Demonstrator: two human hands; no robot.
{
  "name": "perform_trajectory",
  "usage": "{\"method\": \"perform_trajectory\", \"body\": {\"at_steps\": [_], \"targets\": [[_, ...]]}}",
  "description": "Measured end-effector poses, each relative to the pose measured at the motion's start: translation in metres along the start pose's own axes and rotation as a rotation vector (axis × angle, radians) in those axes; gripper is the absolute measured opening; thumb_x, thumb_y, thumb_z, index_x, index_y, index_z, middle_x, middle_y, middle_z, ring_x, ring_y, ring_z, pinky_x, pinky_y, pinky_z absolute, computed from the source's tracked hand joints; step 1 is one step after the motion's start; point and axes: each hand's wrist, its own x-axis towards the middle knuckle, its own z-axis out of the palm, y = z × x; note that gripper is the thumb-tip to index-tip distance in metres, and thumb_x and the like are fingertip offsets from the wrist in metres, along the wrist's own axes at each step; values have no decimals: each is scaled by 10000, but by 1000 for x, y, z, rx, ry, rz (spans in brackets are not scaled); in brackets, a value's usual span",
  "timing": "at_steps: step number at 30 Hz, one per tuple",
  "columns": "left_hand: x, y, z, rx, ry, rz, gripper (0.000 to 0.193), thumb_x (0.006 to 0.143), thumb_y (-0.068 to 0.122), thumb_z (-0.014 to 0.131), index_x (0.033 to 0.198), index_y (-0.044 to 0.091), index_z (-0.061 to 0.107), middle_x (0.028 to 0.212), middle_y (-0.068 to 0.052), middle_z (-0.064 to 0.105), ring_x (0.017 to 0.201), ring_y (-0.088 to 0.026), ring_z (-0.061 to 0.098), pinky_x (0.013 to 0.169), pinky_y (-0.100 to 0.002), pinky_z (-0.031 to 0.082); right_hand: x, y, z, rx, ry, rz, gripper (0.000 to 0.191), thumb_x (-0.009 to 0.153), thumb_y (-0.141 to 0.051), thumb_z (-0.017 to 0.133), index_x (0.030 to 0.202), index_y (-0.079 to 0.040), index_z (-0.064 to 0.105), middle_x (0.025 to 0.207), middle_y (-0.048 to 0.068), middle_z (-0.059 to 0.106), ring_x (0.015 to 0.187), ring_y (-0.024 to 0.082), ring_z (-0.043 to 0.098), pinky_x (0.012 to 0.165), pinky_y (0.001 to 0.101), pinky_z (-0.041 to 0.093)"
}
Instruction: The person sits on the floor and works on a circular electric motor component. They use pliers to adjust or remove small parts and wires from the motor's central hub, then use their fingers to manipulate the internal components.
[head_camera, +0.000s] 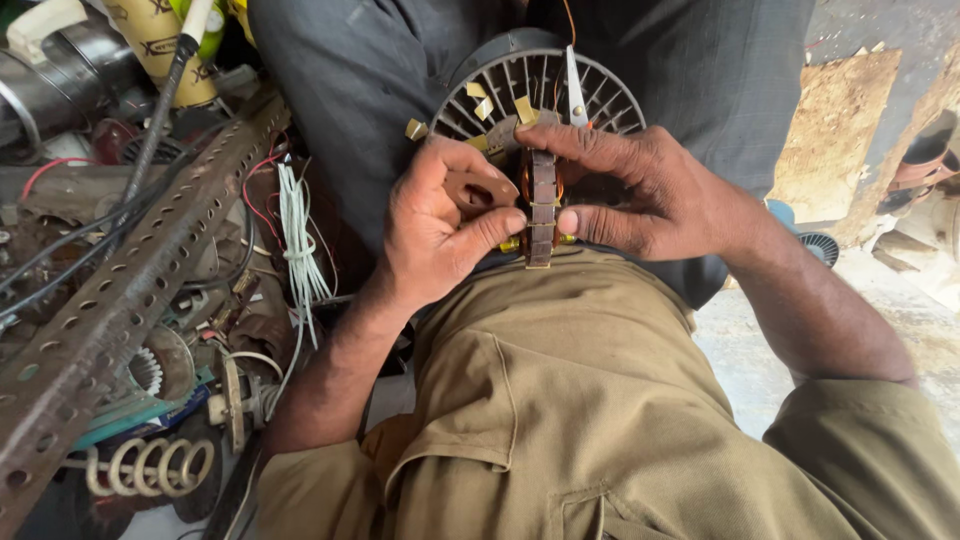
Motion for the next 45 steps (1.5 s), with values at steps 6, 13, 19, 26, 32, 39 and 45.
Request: {"method": "perform_trajectory", "body": {"at_steps": [6,13,19,26,32,39,45], "targets": [[0,-6,-2,20,-11,-58,342,1001,17,771,1175,42,477,998,-59,679,902,-75,678,775,-230,597,-2,-2,1,-10,16,-7,650,994,-187,701,1567,-42,431,1136,138,781,1056,228,780,924,343,612],[13,23,3,180,-55,5,330,1010,32,736,1194,26,463,1028,-76,655,912,-96,683,767,-247,602,-3,-1,0,113,14,7,620,1014,-151,697,1571,-31,452,1194,151,772,1135,217,739,992,342,578],[20,60,-2,537,-218,107,102,1066,27,603,1117,33,515,887,-73,647,745,-131,678,635,-286,553,-3,0,0,85,31,30,651,965,-160,740,1549,-40,477,1137,128,776,1061,164,739,931,309,588],[45,78,3,830,-496,189,96,984,-22,565,982,28,483,751,-118,573,651,-226,652,558,-380,517,0,-1,0,98,25,6,629,979,-164,747,1543,-36,500,1141,117,788,1062,169,759,898,296,601],[54,90,3,811,-621,219,66,985,-33,542,982,21,504,801,-105,611,672,-232,672,572,-378,547,3,0,-1,33,6,-57,644,939,-192,770,1508,-34,516,1143,128,783,862,138,775,671,241,599],[48,101,11,896,-608,276,83,1010,85,593,1030,10,562,825,-107,620,693,-241,678,586,-385,542,1,3,-2,10,-4,-35,684,895,-250,790,1493,-41,530,1026,87,795,693,85,724,562,218,558],[40,101,26,1114,-576,297,57,1004,59,574,979,17,545,829,-137,593,659,-219,646,590,-394,542,2,13,-2,108,5,-98,675,952,-241,780,1538,-44,510,1121,108,768,919,122,734,791,256,612]]}}
